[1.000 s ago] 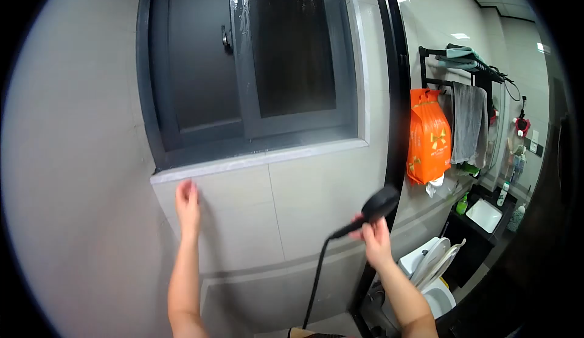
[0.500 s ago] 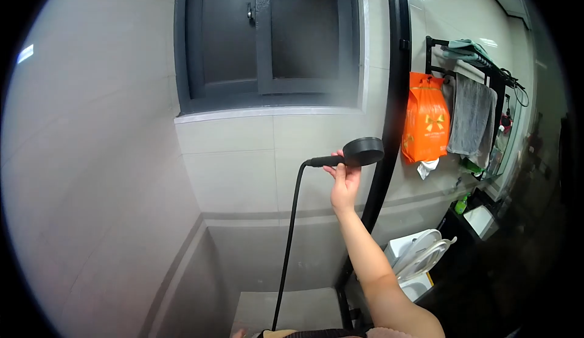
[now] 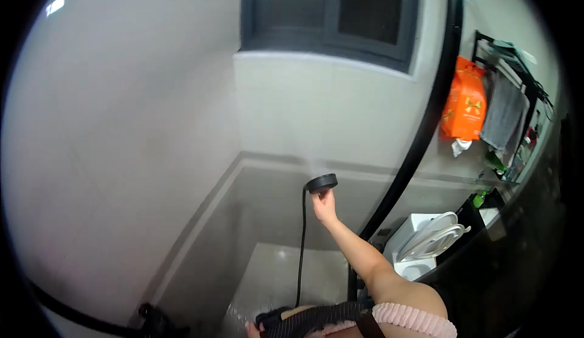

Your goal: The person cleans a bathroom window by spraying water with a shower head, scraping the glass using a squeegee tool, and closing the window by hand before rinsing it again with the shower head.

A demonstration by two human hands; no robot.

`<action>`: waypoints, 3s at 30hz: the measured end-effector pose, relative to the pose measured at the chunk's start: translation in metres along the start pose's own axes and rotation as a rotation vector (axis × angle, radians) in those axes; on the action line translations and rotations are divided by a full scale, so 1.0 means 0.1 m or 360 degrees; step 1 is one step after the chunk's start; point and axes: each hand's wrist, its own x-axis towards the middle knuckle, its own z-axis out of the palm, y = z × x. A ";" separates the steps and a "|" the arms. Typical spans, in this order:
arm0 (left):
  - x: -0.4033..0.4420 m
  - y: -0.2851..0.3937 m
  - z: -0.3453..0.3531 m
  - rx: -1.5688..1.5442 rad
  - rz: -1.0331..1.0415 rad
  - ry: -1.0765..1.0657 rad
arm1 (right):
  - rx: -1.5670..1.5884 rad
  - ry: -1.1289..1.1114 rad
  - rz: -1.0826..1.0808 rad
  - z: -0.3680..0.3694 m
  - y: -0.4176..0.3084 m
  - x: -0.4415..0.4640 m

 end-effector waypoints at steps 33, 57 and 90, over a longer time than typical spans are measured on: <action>-1.15 1.26 -1.98 -0.1418 0.0124 0.0486 | 0.0011 0.0391 -0.0100 -0.61 -2.70 1.10; -0.33 5.03 -0.01 0.0142 0.1836 -0.0142 | -0.0109 0.0283 -0.0098 -0.36 -3.42 0.21; 0.38 6.02 1.07 -0.0309 0.1929 -0.0313 | 0.0298 -0.0561 0.0226 -0.34 -2.68 0.00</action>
